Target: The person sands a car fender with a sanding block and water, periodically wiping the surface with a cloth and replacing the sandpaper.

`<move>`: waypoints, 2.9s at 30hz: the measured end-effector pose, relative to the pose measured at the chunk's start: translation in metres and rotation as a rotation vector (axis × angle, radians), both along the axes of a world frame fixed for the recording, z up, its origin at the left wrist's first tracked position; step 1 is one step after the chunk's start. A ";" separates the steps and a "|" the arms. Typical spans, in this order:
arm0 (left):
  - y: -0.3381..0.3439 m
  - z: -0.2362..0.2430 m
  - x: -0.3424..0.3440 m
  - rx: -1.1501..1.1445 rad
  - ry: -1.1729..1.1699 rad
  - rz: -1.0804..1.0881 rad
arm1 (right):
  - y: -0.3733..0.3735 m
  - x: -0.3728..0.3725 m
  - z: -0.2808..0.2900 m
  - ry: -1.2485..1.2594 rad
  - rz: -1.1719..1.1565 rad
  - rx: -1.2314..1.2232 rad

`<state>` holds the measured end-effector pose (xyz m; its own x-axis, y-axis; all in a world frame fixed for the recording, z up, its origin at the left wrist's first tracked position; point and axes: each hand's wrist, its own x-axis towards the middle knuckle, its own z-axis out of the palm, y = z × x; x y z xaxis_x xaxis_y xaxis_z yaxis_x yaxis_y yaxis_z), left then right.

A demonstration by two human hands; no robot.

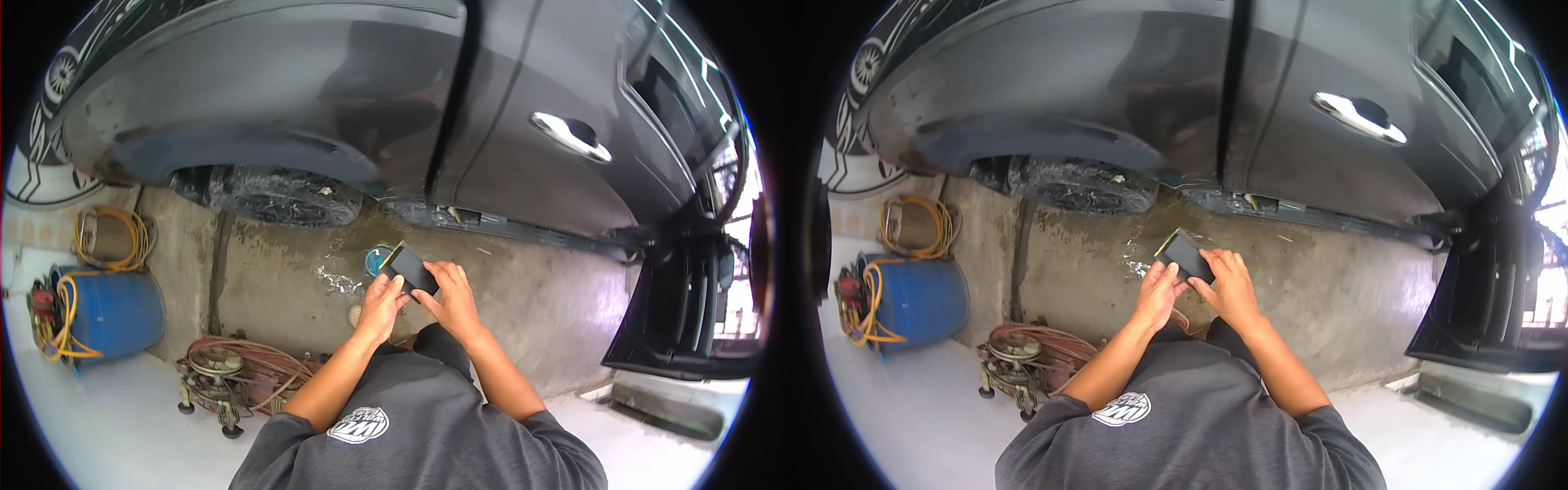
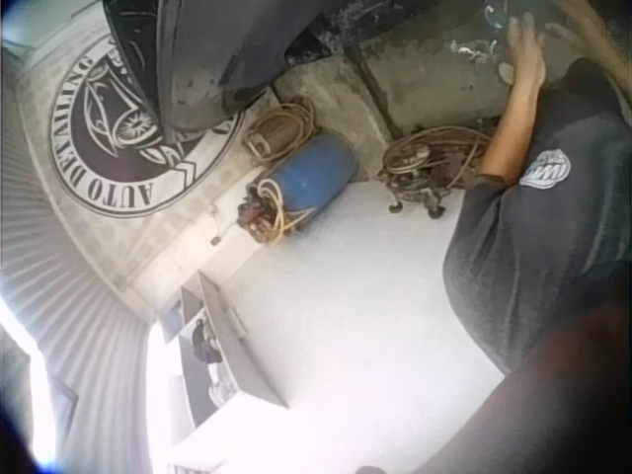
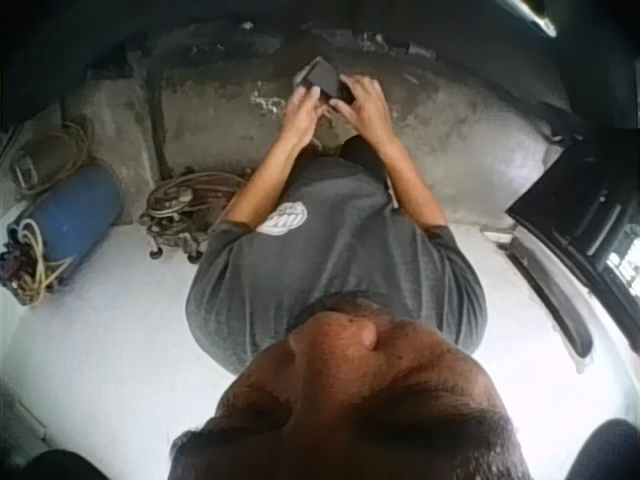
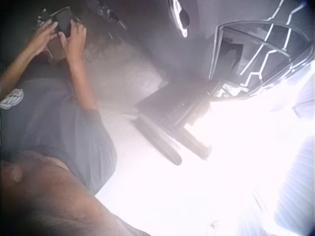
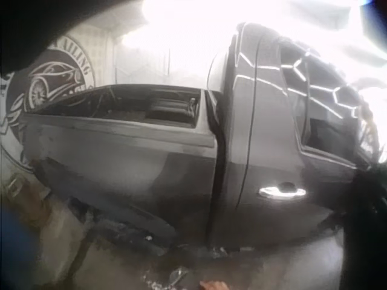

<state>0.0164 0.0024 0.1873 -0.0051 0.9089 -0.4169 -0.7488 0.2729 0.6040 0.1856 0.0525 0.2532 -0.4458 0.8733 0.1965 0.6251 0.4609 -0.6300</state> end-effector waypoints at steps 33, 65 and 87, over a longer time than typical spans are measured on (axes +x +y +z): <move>0.020 -0.373 0.013 -0.713 -0.134 1.195 | 0.061 -0.103 -0.401 -0.411 0.813 -0.424; 0.064 -0.558 -0.002 -0.549 -0.650 0.768 | 0.166 -0.020 -0.461 0.381 0.067 -1.287; 0.065 -0.374 -0.037 -0.356 -0.218 0.376 | 0.209 -0.054 -0.556 0.958 0.153 -2.045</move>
